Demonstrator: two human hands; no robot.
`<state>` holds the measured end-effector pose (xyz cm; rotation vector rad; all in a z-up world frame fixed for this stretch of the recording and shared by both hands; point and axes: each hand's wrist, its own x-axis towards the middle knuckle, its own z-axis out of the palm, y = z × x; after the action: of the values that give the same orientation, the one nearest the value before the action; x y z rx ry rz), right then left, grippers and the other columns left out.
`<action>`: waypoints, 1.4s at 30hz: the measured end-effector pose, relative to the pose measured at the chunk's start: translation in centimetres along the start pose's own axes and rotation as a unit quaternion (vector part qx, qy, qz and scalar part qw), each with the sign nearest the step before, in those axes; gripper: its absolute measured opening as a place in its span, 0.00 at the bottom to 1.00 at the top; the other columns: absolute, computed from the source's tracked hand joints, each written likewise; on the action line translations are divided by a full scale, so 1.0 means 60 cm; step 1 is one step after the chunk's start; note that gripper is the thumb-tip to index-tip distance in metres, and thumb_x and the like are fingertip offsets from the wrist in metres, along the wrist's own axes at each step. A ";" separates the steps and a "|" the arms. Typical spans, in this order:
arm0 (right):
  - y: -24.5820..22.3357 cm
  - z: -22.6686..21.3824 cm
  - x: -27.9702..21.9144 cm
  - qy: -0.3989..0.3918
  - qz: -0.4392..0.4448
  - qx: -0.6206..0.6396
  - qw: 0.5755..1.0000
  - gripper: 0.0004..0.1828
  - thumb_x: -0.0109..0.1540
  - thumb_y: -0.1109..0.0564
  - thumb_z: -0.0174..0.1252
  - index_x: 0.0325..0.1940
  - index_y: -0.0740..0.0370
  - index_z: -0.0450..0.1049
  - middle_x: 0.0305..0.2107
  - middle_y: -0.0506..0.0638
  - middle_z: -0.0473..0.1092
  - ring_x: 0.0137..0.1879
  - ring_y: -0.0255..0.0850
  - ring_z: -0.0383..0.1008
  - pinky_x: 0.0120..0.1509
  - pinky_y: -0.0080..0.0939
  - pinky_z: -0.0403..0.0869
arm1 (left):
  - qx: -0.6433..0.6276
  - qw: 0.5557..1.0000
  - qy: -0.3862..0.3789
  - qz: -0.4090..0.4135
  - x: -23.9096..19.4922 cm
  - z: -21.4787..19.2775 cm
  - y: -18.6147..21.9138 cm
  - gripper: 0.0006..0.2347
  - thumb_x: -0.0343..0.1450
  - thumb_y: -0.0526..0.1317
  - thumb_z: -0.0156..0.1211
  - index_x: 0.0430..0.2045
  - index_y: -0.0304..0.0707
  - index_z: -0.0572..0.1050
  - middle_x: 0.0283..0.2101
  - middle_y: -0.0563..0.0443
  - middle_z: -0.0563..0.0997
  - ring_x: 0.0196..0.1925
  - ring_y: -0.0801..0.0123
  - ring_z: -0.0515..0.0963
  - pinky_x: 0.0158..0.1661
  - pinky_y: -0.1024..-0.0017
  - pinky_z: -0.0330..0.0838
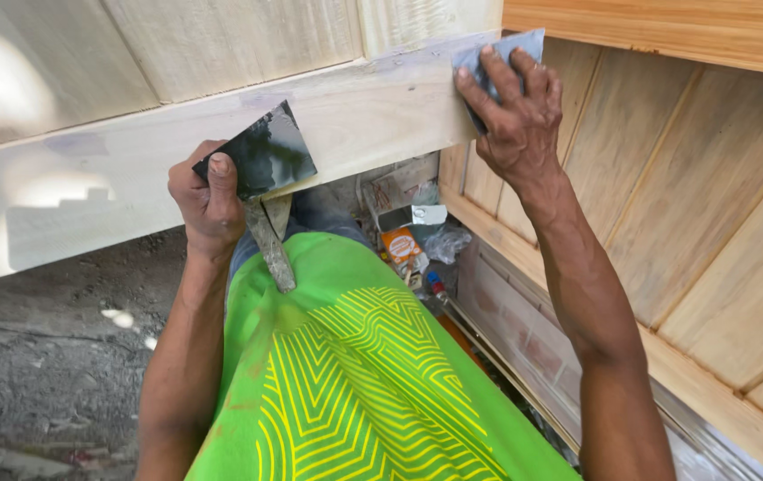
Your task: The person uses a putty knife to apply a white filler to gaps and holes in a wooden surface, then smooths the filler with a sanding block. The person works along the edges and joints of the wooden panels, repeatedly applying and smoothing the filler.
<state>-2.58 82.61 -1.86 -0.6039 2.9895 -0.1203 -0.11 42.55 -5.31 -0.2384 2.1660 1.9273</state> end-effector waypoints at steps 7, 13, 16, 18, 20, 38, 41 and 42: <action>-0.005 -0.062 0.016 -0.074 0.113 0.073 0.988 0.27 0.61 0.64 0.61 0.65 0.49 0.77 0.59 0.50 0.73 0.55 0.52 0.72 0.50 0.52 0.73 | -0.040 0.999 -0.004 0.034 0.009 0.009 -0.017 0.21 0.83 0.50 0.51 0.27 0.29 0.72 0.23 0.59 0.66 0.26 0.78 0.62 0.28 0.73 0.54; -0.013 -0.046 0.057 -0.092 0.258 0.182 0.944 0.25 0.65 0.63 0.50 0.67 0.53 0.73 0.53 0.51 0.74 0.46 0.41 0.76 0.45 0.43 0.78 | -0.044 0.999 -0.015 0.025 0.008 0.012 -0.003 0.15 0.81 0.42 0.59 0.28 0.29 0.74 0.23 0.59 0.69 0.28 0.79 0.64 0.29 0.74 0.59; -0.087 -0.022 0.092 -0.144 0.278 0.164 0.935 0.30 0.62 0.64 0.48 0.67 0.49 0.74 0.42 0.48 0.76 0.40 0.37 0.73 0.42 0.42 0.76 | -0.032 0.998 -0.009 0.045 0.015 0.017 0.019 0.11 0.79 0.39 0.63 0.35 0.26 0.76 0.27 0.58 0.75 0.31 0.79 0.70 0.32 0.77 0.64; -0.149 -0.016 0.108 -0.169 0.262 0.149 0.938 0.29 0.62 0.63 0.50 0.67 0.50 0.74 0.38 0.50 0.75 0.36 0.40 0.72 0.41 0.42 0.75 | -0.041 0.998 -0.012 0.047 0.015 0.019 0.036 0.10 0.78 0.38 0.63 0.40 0.23 0.77 0.31 0.56 0.78 0.34 0.80 0.73 0.34 0.78 0.67; -0.186 -0.026 0.117 -0.129 0.177 0.161 0.962 0.26 0.61 0.63 0.52 0.64 0.52 0.74 0.43 0.52 0.76 0.38 0.40 0.73 0.41 0.41 0.75 | -0.070 0.996 -0.012 0.062 0.019 0.018 0.040 0.11 0.76 0.37 0.62 0.44 0.22 0.76 0.35 0.54 0.79 0.37 0.79 0.73 0.38 0.78 0.69; -0.224 -0.107 -0.076 -0.037 0.091 0.243 0.965 0.18 0.64 0.63 0.64 0.59 0.64 0.75 0.52 0.60 0.77 0.55 0.55 0.79 0.55 0.47 0.78 | -0.451 0.865 -0.008 -0.219 -0.013 0.147 0.095 0.17 0.74 0.35 0.63 0.56 0.22 0.74 0.44 0.48 0.83 0.42 0.70 0.82 0.45 0.72 0.79; -0.234 -0.117 -0.090 0.089 0.287 0.458 0.837 0.18 0.69 0.66 0.59 0.63 0.71 0.73 0.54 0.58 0.76 0.58 0.44 0.77 0.65 0.43 0.75 | -0.315 0.944 -0.003 -0.102 -0.010 0.150 0.115 0.16 0.77 0.38 0.62 0.57 0.23 0.76 0.45 0.51 0.82 0.44 0.75 0.78 0.46 0.77 0.74; -0.229 -0.114 -0.078 0.107 0.312 0.529 0.782 0.19 0.67 0.65 0.59 0.63 0.72 0.73 0.52 0.56 0.76 0.56 0.41 0.77 0.63 0.41 0.76 | -0.253 0.965 0.006 -0.068 -0.012 0.149 0.118 0.16 0.79 0.39 0.62 0.57 0.24 0.76 0.45 0.53 0.81 0.45 0.77 0.76 0.47 0.79 0.72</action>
<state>6.27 72.22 6.55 0.5446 2.4730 -1.6937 -0.79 52.26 0.67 -0.4715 1.5739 2.3625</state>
